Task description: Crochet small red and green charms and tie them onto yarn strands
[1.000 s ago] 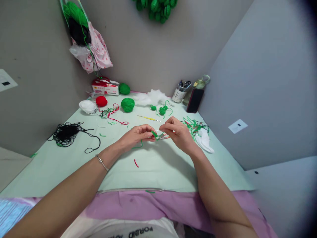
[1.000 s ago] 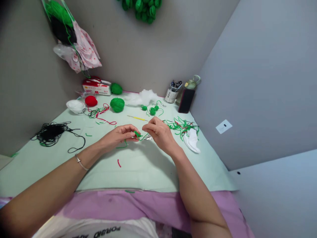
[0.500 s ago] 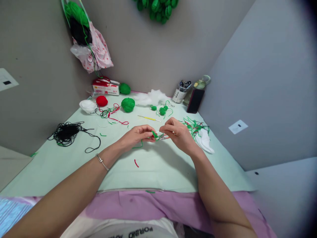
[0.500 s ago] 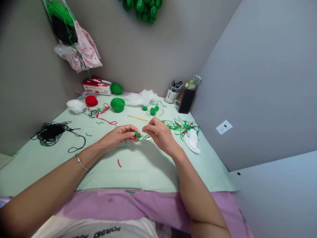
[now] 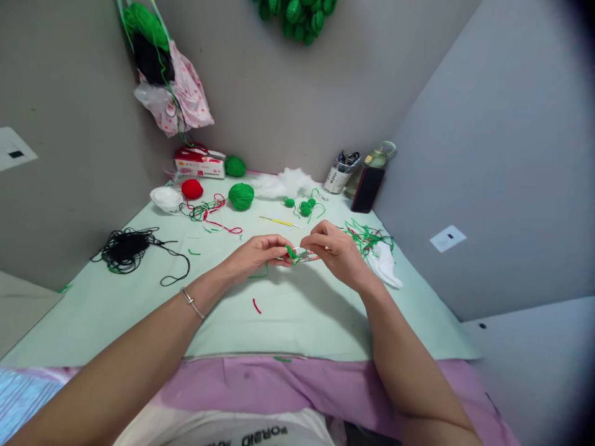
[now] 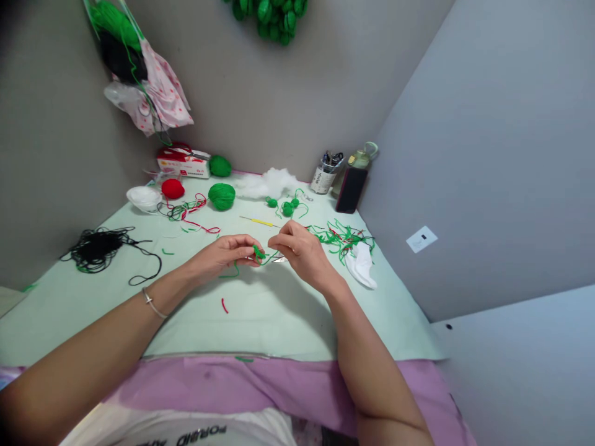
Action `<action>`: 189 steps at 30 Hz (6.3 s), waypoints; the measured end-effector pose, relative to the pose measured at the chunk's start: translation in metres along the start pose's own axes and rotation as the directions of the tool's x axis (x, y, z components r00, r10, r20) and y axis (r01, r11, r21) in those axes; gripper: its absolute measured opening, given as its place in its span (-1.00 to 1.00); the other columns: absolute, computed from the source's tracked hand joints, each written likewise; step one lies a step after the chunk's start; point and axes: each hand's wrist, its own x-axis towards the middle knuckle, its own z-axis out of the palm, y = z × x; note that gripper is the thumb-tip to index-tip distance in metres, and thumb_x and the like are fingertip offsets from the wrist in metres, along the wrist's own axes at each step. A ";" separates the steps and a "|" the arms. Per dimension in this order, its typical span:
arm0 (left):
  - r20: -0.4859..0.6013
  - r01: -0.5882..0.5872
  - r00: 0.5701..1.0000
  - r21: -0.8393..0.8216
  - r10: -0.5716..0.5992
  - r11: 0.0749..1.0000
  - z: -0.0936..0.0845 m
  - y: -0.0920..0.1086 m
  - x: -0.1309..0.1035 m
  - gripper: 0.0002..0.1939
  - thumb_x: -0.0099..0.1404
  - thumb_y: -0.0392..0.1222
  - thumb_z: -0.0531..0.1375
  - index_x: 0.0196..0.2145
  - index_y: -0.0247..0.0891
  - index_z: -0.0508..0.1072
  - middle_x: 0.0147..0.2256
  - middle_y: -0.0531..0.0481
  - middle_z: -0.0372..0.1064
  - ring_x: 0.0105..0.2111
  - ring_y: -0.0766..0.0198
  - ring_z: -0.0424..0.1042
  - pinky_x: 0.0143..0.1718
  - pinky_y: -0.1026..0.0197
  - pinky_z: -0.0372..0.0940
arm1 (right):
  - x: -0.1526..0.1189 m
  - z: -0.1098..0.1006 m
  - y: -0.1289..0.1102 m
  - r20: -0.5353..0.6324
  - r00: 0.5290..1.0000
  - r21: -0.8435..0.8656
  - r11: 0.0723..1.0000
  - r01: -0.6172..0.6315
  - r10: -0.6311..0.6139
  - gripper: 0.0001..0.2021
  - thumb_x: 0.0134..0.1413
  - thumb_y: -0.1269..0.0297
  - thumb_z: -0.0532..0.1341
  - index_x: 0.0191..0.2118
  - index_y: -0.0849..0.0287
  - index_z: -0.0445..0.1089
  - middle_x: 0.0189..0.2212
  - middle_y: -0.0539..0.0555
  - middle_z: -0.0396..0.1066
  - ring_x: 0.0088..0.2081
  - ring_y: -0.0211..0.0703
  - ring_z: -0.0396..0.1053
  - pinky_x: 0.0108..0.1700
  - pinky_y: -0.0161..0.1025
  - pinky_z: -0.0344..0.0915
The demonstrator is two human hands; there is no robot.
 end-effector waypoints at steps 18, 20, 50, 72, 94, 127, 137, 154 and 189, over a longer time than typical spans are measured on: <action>-0.010 0.001 1.000 0.014 -0.001 1.000 0.000 -0.002 0.000 -0.76 0.22 -0.09 0.29 -0.23 -0.30 0.50 -0.31 -0.04 0.44 -0.27 0.26 0.45 -0.05 0.10 0.33 | 0.000 0.015 -0.007 -0.049 0.996 0.167 0.984 -0.069 0.078 -0.87 0.25 0.32 0.17 -0.20 0.06 0.48 -0.32 0.06 0.35 -0.32 -0.20 0.33 -0.29 -0.26 0.26; -0.034 0.009 0.999 0.020 -0.008 1.000 0.001 -0.002 0.000 -0.76 0.21 -0.09 0.30 -0.25 -0.31 0.49 -0.32 -0.02 0.43 -0.28 0.26 0.45 -0.05 0.10 0.32 | 0.000 0.020 -0.011 -0.051 0.994 0.201 0.976 -0.081 0.093 -0.86 0.27 0.33 0.15 -0.15 0.07 0.46 -0.30 0.07 0.38 -0.30 -0.21 0.35 -0.27 -0.26 0.28; -0.182 0.124 0.978 0.101 -0.104 0.987 0.001 -0.010 0.005 -0.74 0.07 -0.10 0.36 -0.39 -0.30 0.42 -0.49 0.03 0.44 -0.47 0.29 0.48 -0.31 0.18 0.36 | 0.007 -0.041 0.005 -0.141 0.798 0.927 0.362 -0.102 0.586 -0.78 0.08 0.16 0.30 -0.37 0.11 0.25 -0.64 -0.20 -0.18 -0.65 -0.38 -0.23 -0.66 -0.40 -0.14; -0.130 -0.030 0.990 0.143 0.049 0.989 0.011 0.000 -0.002 -0.64 0.23 -0.10 0.26 -0.02 -0.20 0.43 -0.39 0.10 0.34 -0.47 0.38 0.38 -0.30 0.22 0.34 | 0.008 0.003 -0.020 0.160 0.851 0.885 0.310 -0.349 0.500 -0.78 0.08 0.16 0.31 -0.31 0.16 0.30 -0.35 0.03 0.53 -0.62 -0.40 0.31 -0.60 -0.41 0.11; -0.082 -0.054 0.995 0.085 0.061 0.995 0.016 -0.002 -0.003 -0.77 0.28 -0.04 0.24 -0.29 -0.28 0.43 -0.35 0.00 0.41 -0.44 0.35 0.39 -0.27 0.19 0.35 | 0.009 0.025 -0.024 0.309 0.865 0.920 0.105 -0.377 0.395 -0.79 0.06 0.20 0.33 -0.31 0.18 0.32 -0.45 -0.02 0.48 -0.61 -0.41 0.26 -0.60 -0.43 0.11; -0.169 -0.078 0.980 0.138 0.101 0.987 0.000 -0.005 0.002 -0.77 0.18 -0.13 0.31 -0.20 -0.24 0.52 -0.34 0.03 0.46 -0.32 0.30 0.45 -0.14 0.19 0.28 | 0.005 -0.005 -0.004 -0.189 0.901 0.603 0.770 -0.208 0.391 -0.89 0.10 0.19 0.31 -0.35 0.08 0.52 -0.45 0.01 0.32 -0.44 -0.25 0.21 -0.45 -0.28 0.16; -0.159 -0.061 0.983 0.218 0.097 0.974 0.002 -0.003 0.001 -0.76 0.23 -0.13 0.25 -0.15 -0.23 0.56 -0.30 -0.02 0.51 -0.26 0.25 0.44 -0.19 0.21 0.23 | 0.001 0.007 -0.008 -0.119 0.990 0.039 0.997 -0.073 0.077 -0.84 0.26 0.31 0.17 -0.26 0.06 0.52 -0.38 0.05 0.27 -0.32 -0.18 0.28 -0.29 -0.22 0.20; -0.146 -0.060 0.985 0.199 0.091 0.978 0.003 -0.002 -0.001 -0.74 0.22 -0.13 0.25 -0.16 -0.26 0.56 -0.33 -0.04 0.51 -0.29 0.24 0.43 -0.19 0.20 0.22 | 0.001 0.008 -0.008 -0.093 0.993 0.055 0.996 -0.068 0.073 -0.83 0.26 0.32 0.16 -0.26 0.07 0.52 -0.40 0.05 0.29 -0.32 -0.17 0.29 -0.29 -0.22 0.20; -0.124 0.036 0.992 -0.017 -0.038 0.999 0.012 -0.003 -0.001 -0.72 0.16 -0.07 0.33 -0.32 -0.31 0.40 -0.38 0.03 0.45 -0.32 0.23 0.51 -0.15 0.15 0.31 | -0.001 0.033 -0.015 -0.023 0.985 0.276 0.948 -0.157 0.170 -0.80 0.26 0.43 0.10 -0.14 0.10 0.44 -0.27 0.07 0.43 -0.29 -0.21 0.40 -0.25 -0.28 0.29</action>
